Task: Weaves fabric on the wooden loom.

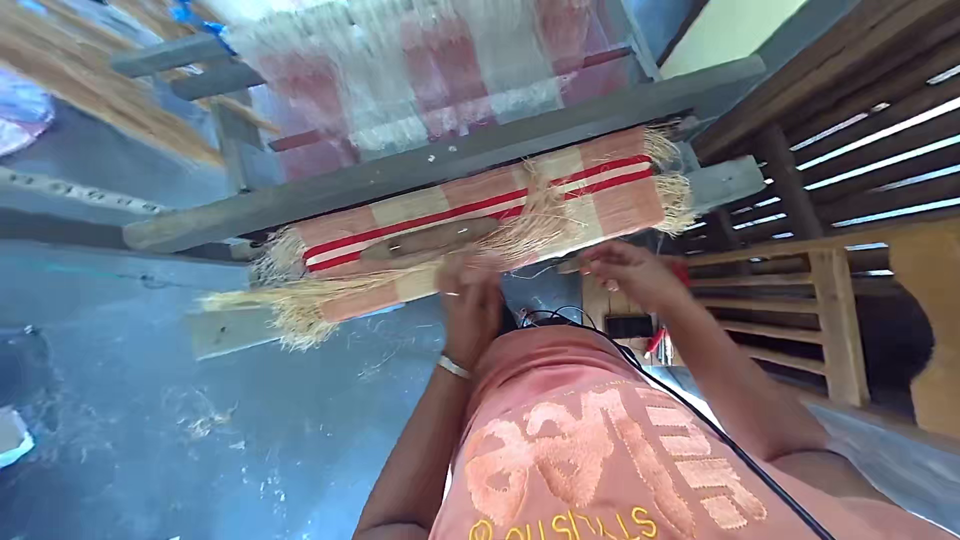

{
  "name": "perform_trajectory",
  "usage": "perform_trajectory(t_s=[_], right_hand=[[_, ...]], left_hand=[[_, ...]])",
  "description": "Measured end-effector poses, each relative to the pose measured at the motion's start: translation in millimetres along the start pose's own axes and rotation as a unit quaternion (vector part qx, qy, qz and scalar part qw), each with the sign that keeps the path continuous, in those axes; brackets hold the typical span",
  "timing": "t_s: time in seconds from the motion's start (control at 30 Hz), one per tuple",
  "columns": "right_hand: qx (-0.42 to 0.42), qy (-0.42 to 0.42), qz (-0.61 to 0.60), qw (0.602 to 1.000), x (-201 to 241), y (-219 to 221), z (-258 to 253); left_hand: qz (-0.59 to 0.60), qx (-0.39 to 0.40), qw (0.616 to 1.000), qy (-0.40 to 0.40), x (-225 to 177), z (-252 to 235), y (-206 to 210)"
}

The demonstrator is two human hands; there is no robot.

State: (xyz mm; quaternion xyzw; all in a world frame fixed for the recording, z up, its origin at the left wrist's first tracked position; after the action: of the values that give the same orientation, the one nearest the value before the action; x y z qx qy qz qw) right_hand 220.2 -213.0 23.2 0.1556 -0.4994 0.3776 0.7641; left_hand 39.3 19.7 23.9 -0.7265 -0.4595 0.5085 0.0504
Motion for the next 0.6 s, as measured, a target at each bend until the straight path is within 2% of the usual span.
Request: perform_trajectory(t_s=[0.07, 0.17, 0.3, 0.43, 0.53, 0.6], right_hand=[[0.080, -0.001, -0.116, 0.990, 13.0, 54.6, -12.2], [0.121, -0.006, -0.174, 0.977, 42.2, 95.6, -20.8], [0.127, -0.042, -0.206, 0.969, 79.8, 118.9, -23.9], [0.139, -0.058, -0.246, 0.957, 84.6, 131.4, -22.3], [0.148, -0.035, -0.291, 0.945, 86.6, 134.6, -18.5], [0.176, -0.052, -0.275, 0.944, 86.9, 134.3, -17.0]], left_hand=[[0.035, 0.070, 0.993, 0.087, -44.7, -1.9, 14.6], [0.097, 0.060, 0.988, 0.107, -62.1, -7.6, 9.0], [0.102, 0.006, 0.991, 0.083, -60.2, -23.9, -20.8], [0.097, -0.023, 0.992, 0.077, -61.6, -29.4, -30.3], [0.113, -0.031, 0.991, 0.071, -62.9, -32.6, -34.3], [0.141, -0.050, 0.987, 0.050, -65.2, -37.4, -43.1]])
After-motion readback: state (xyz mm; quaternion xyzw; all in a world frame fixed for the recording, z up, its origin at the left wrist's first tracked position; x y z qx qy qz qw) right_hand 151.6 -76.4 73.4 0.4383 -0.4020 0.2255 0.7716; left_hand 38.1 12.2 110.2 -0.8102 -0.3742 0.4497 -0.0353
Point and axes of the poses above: each hand's wrist, its own z-axis away from the middle knuckle, its own y-axis out of the palm, x = y × z, the point moved 5 cm from there along -z, towards the middle knuckle, and after that the axes turned 4 degrees about z, right-handed, at the moved point
